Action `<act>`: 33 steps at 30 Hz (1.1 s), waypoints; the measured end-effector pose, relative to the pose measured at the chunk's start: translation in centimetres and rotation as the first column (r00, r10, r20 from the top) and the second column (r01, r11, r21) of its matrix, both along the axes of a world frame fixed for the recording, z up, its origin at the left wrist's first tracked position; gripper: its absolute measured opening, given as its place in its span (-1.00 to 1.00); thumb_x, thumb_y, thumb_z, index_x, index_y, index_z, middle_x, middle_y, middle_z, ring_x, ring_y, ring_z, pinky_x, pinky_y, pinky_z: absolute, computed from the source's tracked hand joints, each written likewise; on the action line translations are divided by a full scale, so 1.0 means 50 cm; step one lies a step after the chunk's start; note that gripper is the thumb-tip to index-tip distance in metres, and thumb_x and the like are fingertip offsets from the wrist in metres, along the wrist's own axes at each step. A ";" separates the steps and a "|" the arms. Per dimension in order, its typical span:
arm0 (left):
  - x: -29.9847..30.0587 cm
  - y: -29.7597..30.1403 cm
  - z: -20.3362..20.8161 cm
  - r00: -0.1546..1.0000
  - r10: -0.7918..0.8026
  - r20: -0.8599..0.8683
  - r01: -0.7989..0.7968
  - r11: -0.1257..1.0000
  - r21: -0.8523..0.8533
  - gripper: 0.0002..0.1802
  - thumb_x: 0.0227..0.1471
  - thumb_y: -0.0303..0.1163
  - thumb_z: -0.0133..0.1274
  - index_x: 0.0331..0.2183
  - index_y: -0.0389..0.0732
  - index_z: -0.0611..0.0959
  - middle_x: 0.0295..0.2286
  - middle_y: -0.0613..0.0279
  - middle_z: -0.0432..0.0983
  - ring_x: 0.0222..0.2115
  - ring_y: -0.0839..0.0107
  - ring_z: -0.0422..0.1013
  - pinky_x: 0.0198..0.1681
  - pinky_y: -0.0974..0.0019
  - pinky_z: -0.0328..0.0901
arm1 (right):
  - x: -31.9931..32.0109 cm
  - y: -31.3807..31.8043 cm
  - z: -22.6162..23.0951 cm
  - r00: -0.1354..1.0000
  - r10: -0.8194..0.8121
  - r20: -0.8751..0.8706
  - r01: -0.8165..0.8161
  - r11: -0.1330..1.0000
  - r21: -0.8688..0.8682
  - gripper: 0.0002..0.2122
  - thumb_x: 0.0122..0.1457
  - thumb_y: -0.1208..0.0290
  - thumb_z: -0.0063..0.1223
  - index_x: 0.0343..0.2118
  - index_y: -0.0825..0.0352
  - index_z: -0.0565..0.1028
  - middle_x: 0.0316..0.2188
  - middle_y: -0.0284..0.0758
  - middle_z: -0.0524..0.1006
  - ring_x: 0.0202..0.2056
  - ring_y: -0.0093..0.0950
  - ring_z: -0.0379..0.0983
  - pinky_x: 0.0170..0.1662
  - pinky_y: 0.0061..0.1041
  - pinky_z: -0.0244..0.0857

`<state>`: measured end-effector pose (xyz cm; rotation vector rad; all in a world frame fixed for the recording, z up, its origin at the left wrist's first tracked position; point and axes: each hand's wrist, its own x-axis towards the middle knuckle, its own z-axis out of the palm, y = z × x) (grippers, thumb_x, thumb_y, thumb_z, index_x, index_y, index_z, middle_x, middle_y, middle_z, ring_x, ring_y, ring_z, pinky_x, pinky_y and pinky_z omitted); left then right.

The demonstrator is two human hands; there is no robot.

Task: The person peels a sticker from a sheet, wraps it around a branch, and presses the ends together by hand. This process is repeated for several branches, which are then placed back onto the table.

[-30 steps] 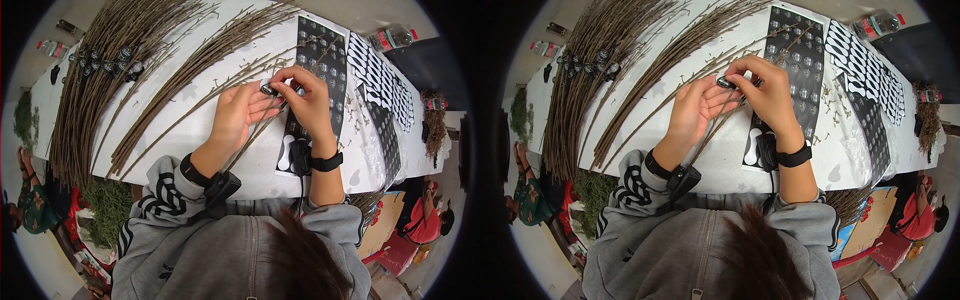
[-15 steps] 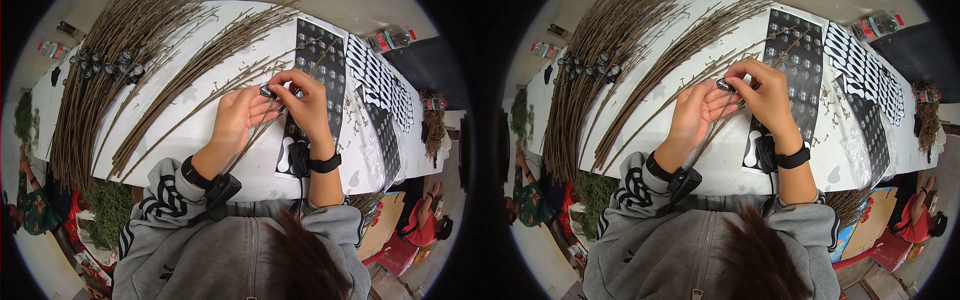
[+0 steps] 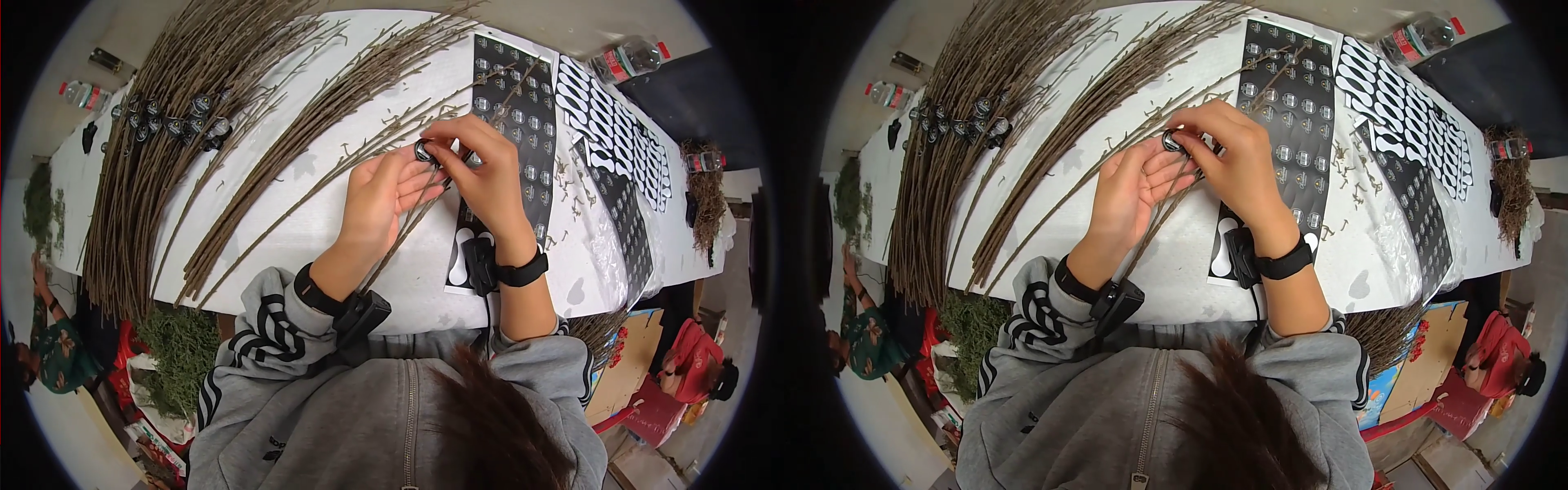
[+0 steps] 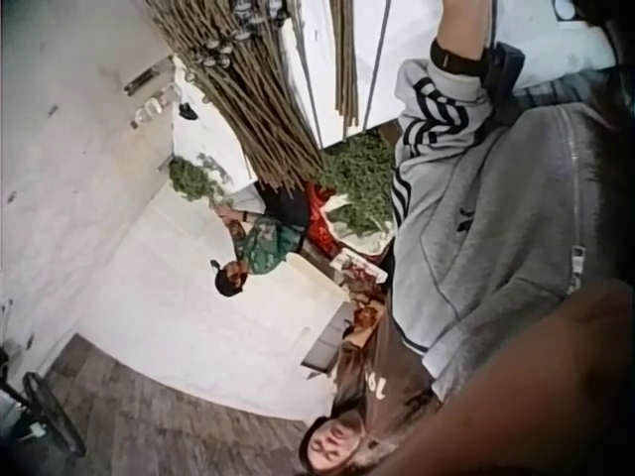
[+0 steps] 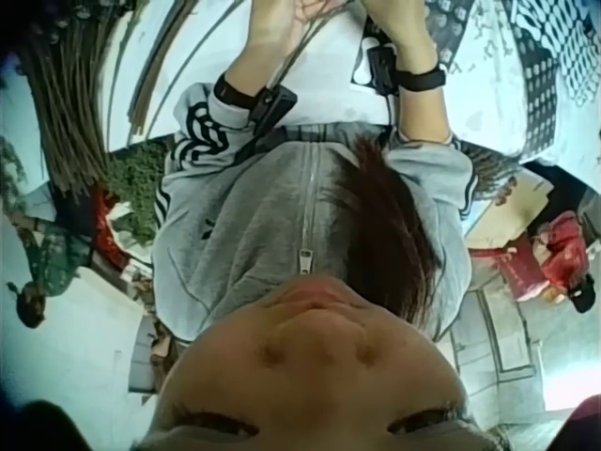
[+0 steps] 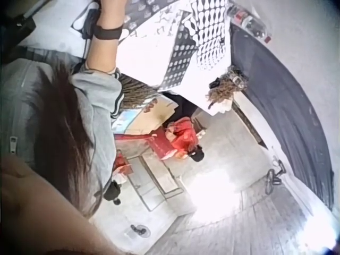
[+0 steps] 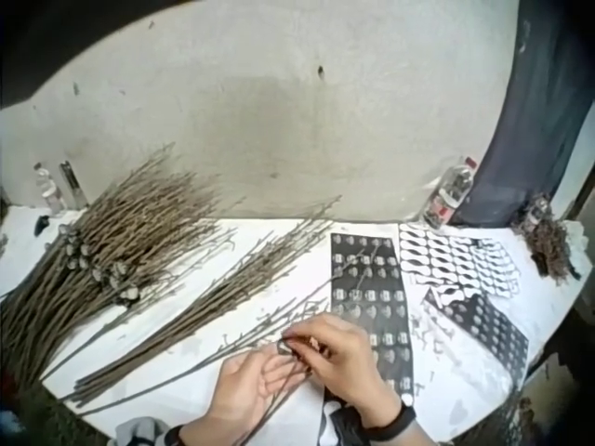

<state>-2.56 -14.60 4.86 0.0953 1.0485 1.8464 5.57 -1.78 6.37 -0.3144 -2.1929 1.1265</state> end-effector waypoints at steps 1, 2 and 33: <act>-0.001 0.000 0.000 1.000 0.000 0.000 0.000 1.000 -0.005 -0.57 0.15 -0.30 -0.11 -0.11 -0.52 0.40 -0.14 -0.26 0.37 -0.19 0.12 0.46 -0.13 0.20 0.43 | 0.000 -0.001 0.003 1.000 -0.012 0.009 0.011 1.000 0.003 -0.86 -0.08 0.68 0.15 -0.41 0.38 0.56 -0.47 -0.37 0.47 -0.49 -0.59 0.34 -0.43 -0.65 0.23; -0.001 -0.001 0.001 1.000 -0.003 -0.002 0.003 1.000 -0.005 -0.57 0.15 -0.30 -0.11 -0.11 -0.52 0.40 -0.14 -0.26 0.37 -0.19 0.12 0.46 -0.13 0.20 0.43 | 0.000 -0.002 0.007 1.000 -0.023 0.017 0.023 1.000 0.006 -0.85 -0.09 0.69 0.15 -0.41 0.38 0.56 -0.45 -0.37 0.45 -0.48 -0.58 0.34 -0.42 -0.65 0.24; -0.021 -0.006 0.038 0.877 -0.224 -0.425 0.179 0.973 -0.143 -0.77 0.06 -0.35 0.10 -0.29 -0.33 0.60 -0.48 0.20 0.57 -0.61 0.69 0.32 -0.58 0.62 0.20 | 0.026 0.031 0.010 0.988 -0.049 -0.145 -0.058 0.757 -0.651 -0.85 0.14 0.53 0.02 -0.23 0.45 0.46 -0.35 -0.35 0.43 -0.37 -0.64 0.37 -0.32 -0.68 0.24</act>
